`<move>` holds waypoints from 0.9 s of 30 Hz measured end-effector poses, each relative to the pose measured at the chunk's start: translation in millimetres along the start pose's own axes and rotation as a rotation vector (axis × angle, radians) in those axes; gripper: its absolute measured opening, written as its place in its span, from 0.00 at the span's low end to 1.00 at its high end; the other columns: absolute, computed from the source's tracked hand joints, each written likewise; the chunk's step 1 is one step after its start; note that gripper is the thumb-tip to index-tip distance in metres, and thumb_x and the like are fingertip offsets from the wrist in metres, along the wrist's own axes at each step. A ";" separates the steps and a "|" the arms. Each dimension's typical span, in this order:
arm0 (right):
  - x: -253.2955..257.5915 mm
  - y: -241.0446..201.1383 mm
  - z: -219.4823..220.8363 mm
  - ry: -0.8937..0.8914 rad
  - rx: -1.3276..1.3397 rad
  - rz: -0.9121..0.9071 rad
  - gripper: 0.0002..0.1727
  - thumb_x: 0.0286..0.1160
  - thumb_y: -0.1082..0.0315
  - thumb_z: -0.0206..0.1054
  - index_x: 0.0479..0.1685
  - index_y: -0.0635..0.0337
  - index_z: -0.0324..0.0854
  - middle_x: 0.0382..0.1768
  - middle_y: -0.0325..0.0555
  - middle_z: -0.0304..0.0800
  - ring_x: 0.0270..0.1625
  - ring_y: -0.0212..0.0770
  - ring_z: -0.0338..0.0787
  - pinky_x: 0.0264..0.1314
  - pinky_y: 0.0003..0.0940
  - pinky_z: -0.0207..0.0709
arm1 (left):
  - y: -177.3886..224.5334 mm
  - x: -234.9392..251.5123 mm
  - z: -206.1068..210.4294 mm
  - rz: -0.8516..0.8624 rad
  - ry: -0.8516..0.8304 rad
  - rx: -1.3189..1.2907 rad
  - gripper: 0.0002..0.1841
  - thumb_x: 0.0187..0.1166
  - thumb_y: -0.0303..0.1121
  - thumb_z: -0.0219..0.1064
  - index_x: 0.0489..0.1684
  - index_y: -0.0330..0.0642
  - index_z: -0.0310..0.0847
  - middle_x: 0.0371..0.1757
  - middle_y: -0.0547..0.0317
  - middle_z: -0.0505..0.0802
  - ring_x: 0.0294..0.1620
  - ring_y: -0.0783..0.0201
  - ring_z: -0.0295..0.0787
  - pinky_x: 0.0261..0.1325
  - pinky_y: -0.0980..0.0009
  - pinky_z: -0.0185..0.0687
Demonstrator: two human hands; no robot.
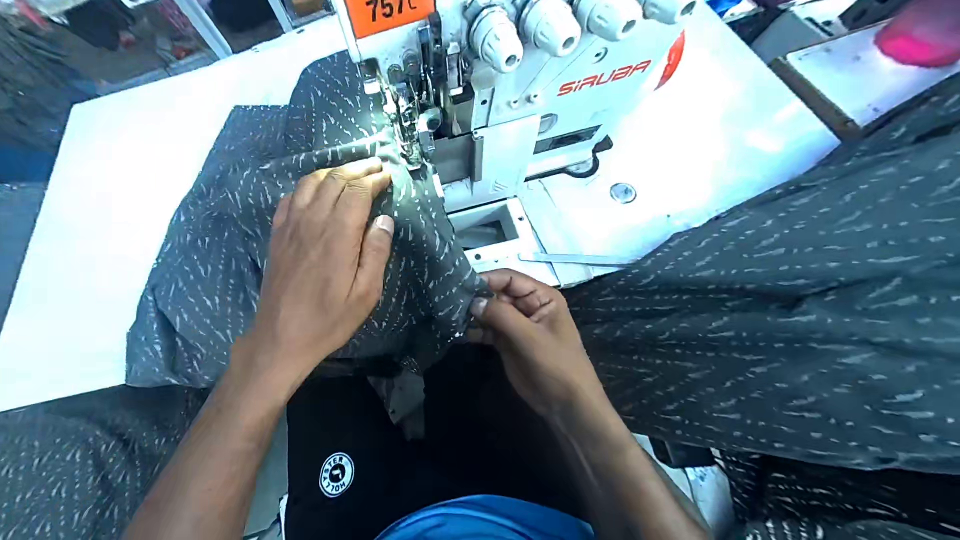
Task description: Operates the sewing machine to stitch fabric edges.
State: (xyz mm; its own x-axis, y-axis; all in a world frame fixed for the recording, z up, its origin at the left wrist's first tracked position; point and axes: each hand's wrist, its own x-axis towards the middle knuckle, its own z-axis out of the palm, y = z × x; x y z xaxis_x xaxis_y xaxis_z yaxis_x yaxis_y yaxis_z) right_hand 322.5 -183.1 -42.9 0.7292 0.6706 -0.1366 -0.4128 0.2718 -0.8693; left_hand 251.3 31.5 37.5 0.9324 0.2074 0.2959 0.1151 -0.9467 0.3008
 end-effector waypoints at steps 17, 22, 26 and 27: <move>35.5 -5.7 31.2 0.005 0.174 -0.107 0.10 0.79 0.77 0.61 0.53 0.65 0.85 0.36 0.48 0.91 0.33 0.36 0.93 0.42 0.36 0.92 | -62.1 60.1 4.4 0.156 -0.155 -0.036 0.32 0.91 0.50 0.38 0.87 0.41 0.66 0.90 0.50 0.68 0.95 0.53 0.51 0.95 0.41 0.32; 41.1 -2.6 45.0 0.042 0.180 -0.112 0.09 0.81 0.77 0.60 0.52 0.66 0.84 0.37 0.51 0.92 0.35 0.39 0.95 0.45 0.39 0.93 | -86.8 84.8 -1.4 0.264 -0.098 -0.026 0.27 0.92 0.43 0.42 0.82 0.41 0.73 0.83 0.45 0.78 0.91 0.49 0.60 0.95 0.44 0.38; 40.4 -0.5 46.3 0.058 0.150 -0.129 0.07 0.81 0.77 0.62 0.49 0.66 0.84 0.35 0.50 0.92 0.34 0.39 0.95 0.44 0.39 0.94 | -17.5 34.0 -8.0 0.133 0.292 -0.102 0.17 0.88 0.25 0.51 0.65 0.31 0.82 0.64 0.44 0.88 0.66 0.55 0.84 0.68 0.61 0.79; 41.5 -0.2 46.1 0.066 0.137 -0.133 0.06 0.81 0.77 0.63 0.48 0.66 0.84 0.34 0.50 0.92 0.34 0.39 0.95 0.44 0.39 0.94 | -2.6 20.8 -1.9 0.099 0.269 -0.264 0.17 0.86 0.27 0.52 0.64 0.31 0.81 0.61 0.49 0.89 0.62 0.61 0.86 0.64 0.65 0.84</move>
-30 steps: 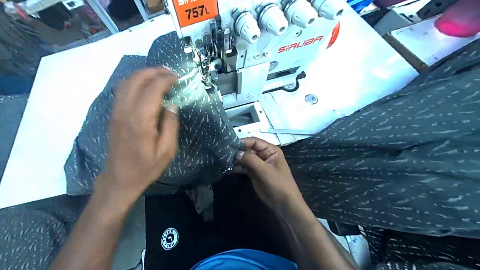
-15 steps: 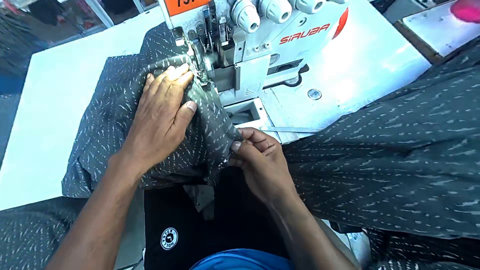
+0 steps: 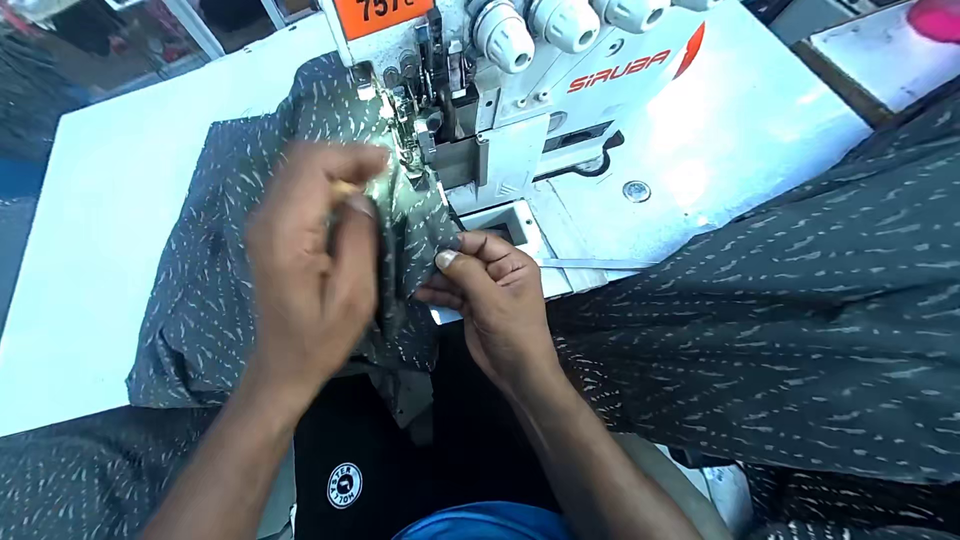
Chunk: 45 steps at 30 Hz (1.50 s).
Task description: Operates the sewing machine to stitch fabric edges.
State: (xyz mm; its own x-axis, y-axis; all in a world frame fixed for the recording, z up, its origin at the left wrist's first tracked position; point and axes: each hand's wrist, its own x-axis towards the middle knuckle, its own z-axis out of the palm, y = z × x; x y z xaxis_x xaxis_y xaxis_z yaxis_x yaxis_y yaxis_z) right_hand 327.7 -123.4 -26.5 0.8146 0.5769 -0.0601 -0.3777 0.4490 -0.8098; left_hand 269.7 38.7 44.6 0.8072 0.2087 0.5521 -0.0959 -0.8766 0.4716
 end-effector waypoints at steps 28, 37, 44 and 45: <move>35.6 15.5 46.9 0.324 0.025 -0.033 0.20 0.76 0.67 0.71 0.17 0.51 0.67 0.11 0.34 0.61 0.10 0.28 0.62 0.13 0.22 0.61 | -73.3 31.5 1.4 0.217 -0.309 -0.183 0.14 0.83 0.39 0.62 0.51 0.51 0.95 0.56 0.60 0.86 0.69 0.60 0.72 0.77 0.59 0.60; 3.1 15.9 2.4 0.068 -0.699 -0.606 0.05 0.77 0.69 0.70 0.43 0.59 0.79 0.18 0.34 0.75 0.16 0.26 0.72 0.15 0.20 0.68 | -52.9 5.8 -6.7 0.137 -0.241 0.198 0.31 0.74 0.60 0.67 0.69 0.50 0.86 0.66 0.48 0.83 0.67 0.46 0.75 0.68 0.46 0.67; 29.8 -7.3 9.0 -0.042 -1.359 -0.799 0.18 0.78 0.70 0.64 0.62 0.51 0.91 0.26 0.42 0.91 0.21 0.41 0.85 0.20 0.42 0.73 | 0.4 -27.8 -9.0 0.000 -0.243 -0.037 0.11 0.81 0.34 0.63 0.52 0.46 0.91 0.44 0.67 0.87 0.41 0.76 0.83 0.41 0.78 0.82; 32.9 -10.0 4.5 0.006 -1.290 -0.808 0.15 0.78 0.72 0.65 0.57 0.53 0.92 0.31 0.43 0.95 0.25 0.39 0.88 0.23 0.40 0.78 | 5.2 -25.7 -4.2 -0.015 -0.252 -0.118 0.12 0.83 0.33 0.63 0.55 0.44 0.90 0.45 0.66 0.88 0.41 0.77 0.83 0.41 0.80 0.82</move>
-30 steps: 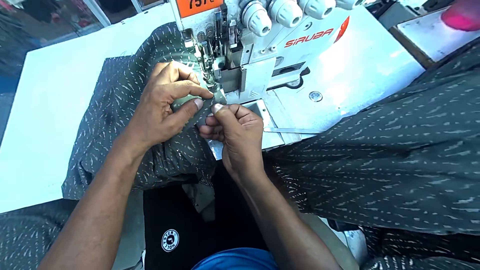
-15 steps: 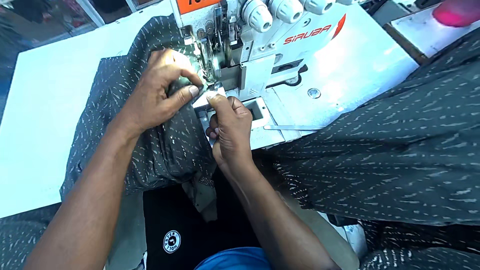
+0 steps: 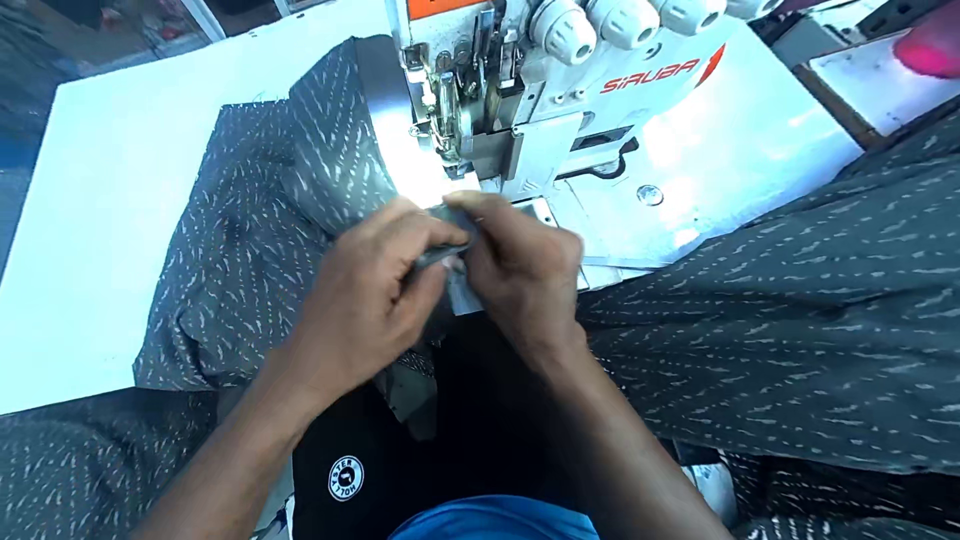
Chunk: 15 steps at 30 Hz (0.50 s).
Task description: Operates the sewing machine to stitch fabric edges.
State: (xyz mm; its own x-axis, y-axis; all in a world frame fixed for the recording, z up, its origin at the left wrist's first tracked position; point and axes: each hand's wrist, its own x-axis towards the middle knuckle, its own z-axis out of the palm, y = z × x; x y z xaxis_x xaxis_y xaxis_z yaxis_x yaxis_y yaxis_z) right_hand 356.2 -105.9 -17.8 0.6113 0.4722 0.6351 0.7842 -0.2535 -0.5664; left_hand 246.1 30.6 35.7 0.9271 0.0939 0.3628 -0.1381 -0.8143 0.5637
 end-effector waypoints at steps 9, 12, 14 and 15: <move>13.4 -5.1 -22.9 0.057 0.737 0.009 0.12 0.76 0.80 0.64 0.52 0.71 0.89 0.43 0.46 0.94 0.40 0.28 0.89 0.45 0.25 0.86 | -6.2 26.2 -26.6 0.253 -0.062 0.163 0.21 0.78 0.34 0.64 0.69 0.39 0.84 0.68 0.54 0.87 0.49 0.69 0.86 0.46 0.72 0.85; 12.9 -19.6 -27.6 0.011 1.055 0.026 0.15 0.88 0.66 0.55 0.57 0.60 0.87 0.52 0.32 0.91 0.57 0.27 0.88 0.64 0.28 0.83 | -19.6 30.7 -50.2 0.371 -0.123 0.161 0.12 0.80 0.37 0.63 0.40 0.40 0.91 0.58 0.50 0.92 0.63 0.52 0.81 0.65 0.50 0.70; 4.6 -37.1 -23.8 -0.164 1.053 0.094 0.27 0.89 0.40 0.50 0.69 0.49 0.76 0.54 0.15 0.88 0.58 0.12 0.84 0.64 0.18 0.80 | -14.9 29.9 -81.4 0.325 -0.042 -0.015 0.12 0.85 0.34 0.59 0.44 0.39 0.89 0.50 0.64 0.92 0.61 0.74 0.84 0.69 0.71 0.78; -2.6 -46.2 -16.1 -0.324 1.008 0.076 0.32 0.83 0.36 0.56 0.72 0.52 0.74 0.50 0.16 0.89 0.53 0.10 0.85 0.58 0.16 0.83 | -16.1 29.5 -100.5 0.286 0.007 -0.086 0.08 0.86 0.34 0.59 0.43 0.47 0.86 0.44 0.79 0.90 0.51 0.87 0.83 0.59 0.84 0.80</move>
State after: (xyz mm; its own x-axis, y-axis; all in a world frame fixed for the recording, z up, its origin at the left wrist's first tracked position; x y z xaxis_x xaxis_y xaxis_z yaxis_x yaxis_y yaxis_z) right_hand 320.1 -109.0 15.2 0.4808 0.7249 0.4933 0.2032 0.4551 -0.8669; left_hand 240.6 104.0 111.9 0.8439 -0.1281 0.5211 -0.4228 -0.7567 0.4987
